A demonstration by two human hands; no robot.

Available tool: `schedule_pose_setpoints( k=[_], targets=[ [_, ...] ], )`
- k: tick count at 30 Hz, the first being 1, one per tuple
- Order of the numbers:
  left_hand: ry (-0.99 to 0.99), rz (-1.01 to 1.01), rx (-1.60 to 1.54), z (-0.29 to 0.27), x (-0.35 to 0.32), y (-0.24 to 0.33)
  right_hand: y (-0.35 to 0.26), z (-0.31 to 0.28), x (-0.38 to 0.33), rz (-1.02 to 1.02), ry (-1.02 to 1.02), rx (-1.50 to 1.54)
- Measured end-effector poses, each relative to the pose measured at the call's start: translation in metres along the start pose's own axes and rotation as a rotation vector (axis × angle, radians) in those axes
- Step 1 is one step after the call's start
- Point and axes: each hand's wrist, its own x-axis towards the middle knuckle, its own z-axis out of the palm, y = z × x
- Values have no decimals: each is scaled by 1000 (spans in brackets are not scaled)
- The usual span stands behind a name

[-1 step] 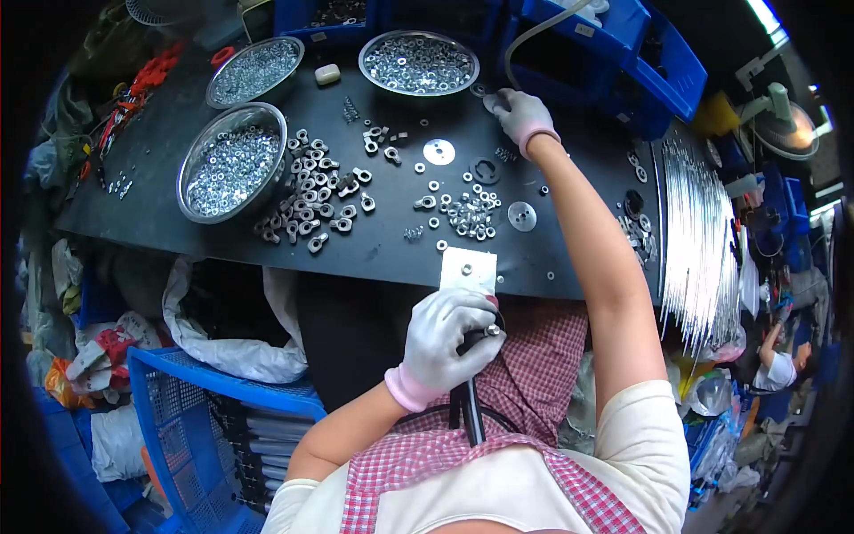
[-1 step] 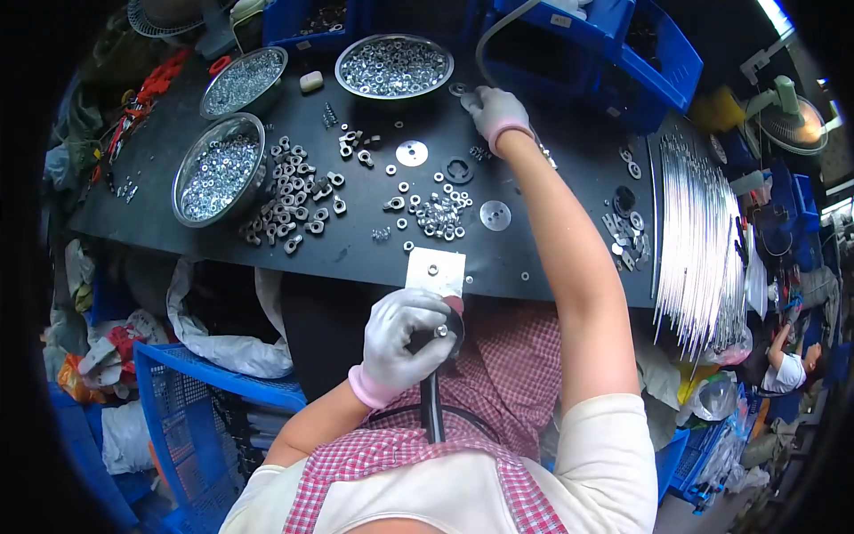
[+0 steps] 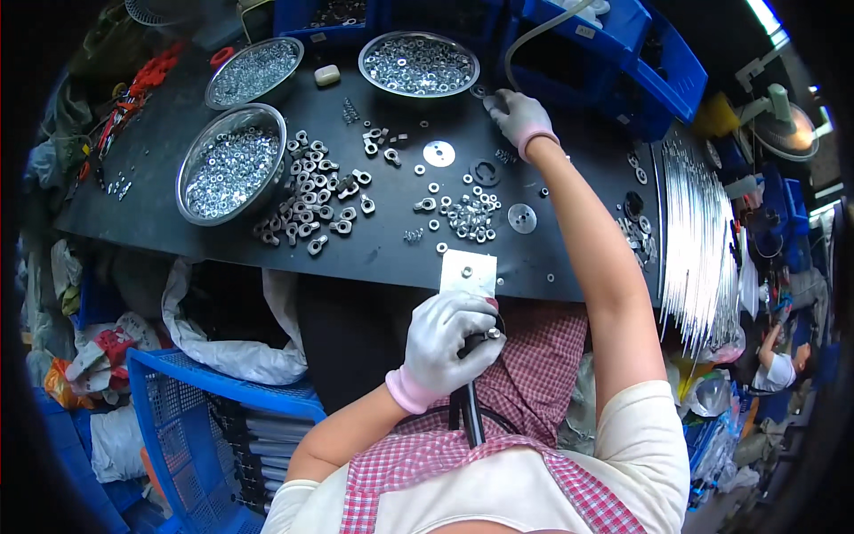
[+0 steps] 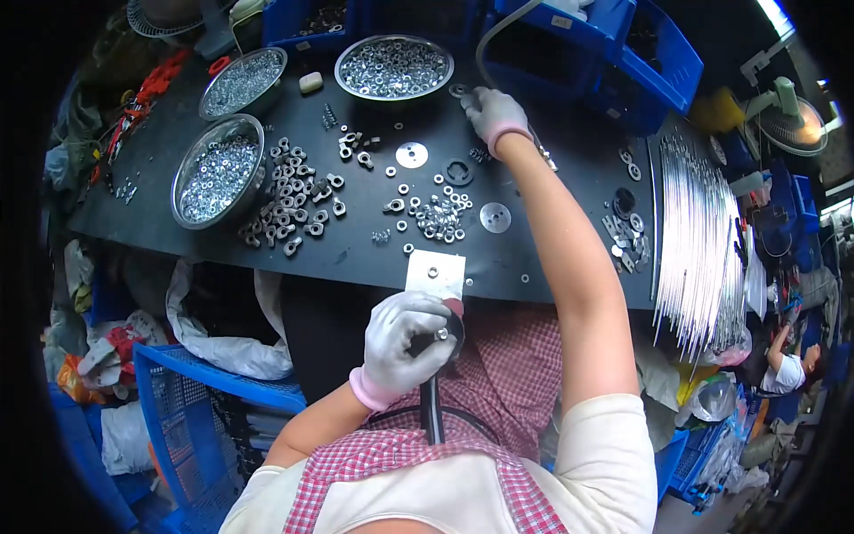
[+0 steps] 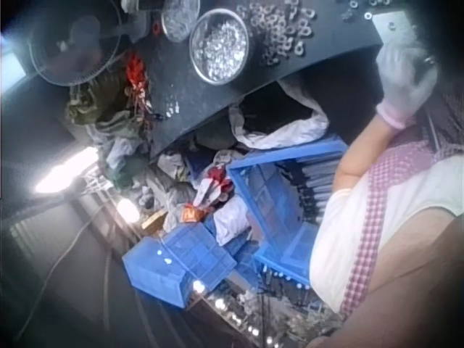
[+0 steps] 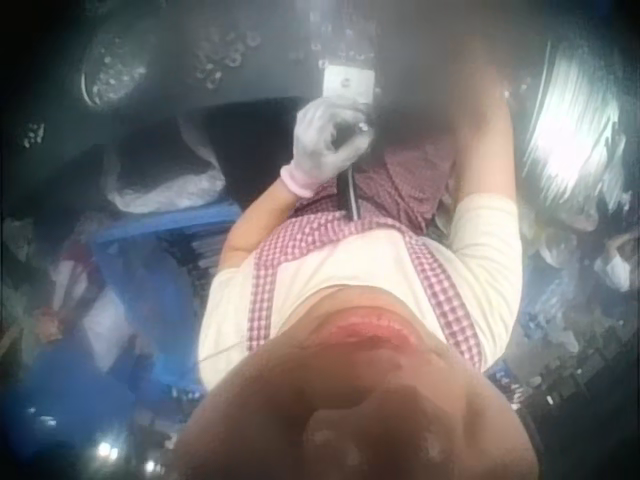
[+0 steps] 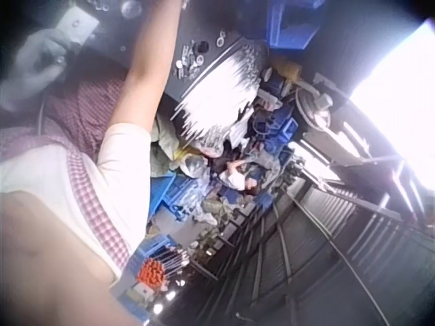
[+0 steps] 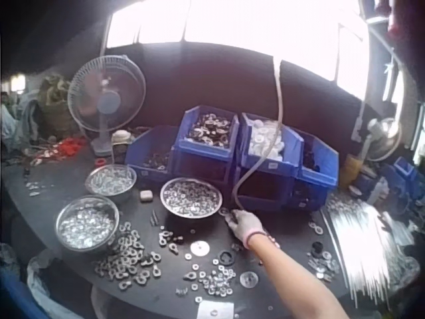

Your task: The person assembles a mechanical housing by hand, securing washers and bolts into it with an electric screwdriver.

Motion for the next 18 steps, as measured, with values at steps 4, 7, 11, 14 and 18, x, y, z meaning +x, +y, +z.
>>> schedule_pose_setpoints(
  k=[4, 7, 11, 14, 18],
  targets=[
    [36, 19, 52, 4, -3, -4, -16, 8, 6, -24, 35, -146],
    [51, -13, 27, 7, -8, -3, -27, 22, 18, 6, 186, -89],
    [82, 12, 11, 12, -4, -9, -24, 29, 45, 24, 108, -210],
    [77, 8, 9, 10, -6, -9, -21, 28, 56, 1, 5, -255],
    [78, 25, 11, 9, -7, -13, -27, 20, 63, -91, -189, -125]
  ],
)
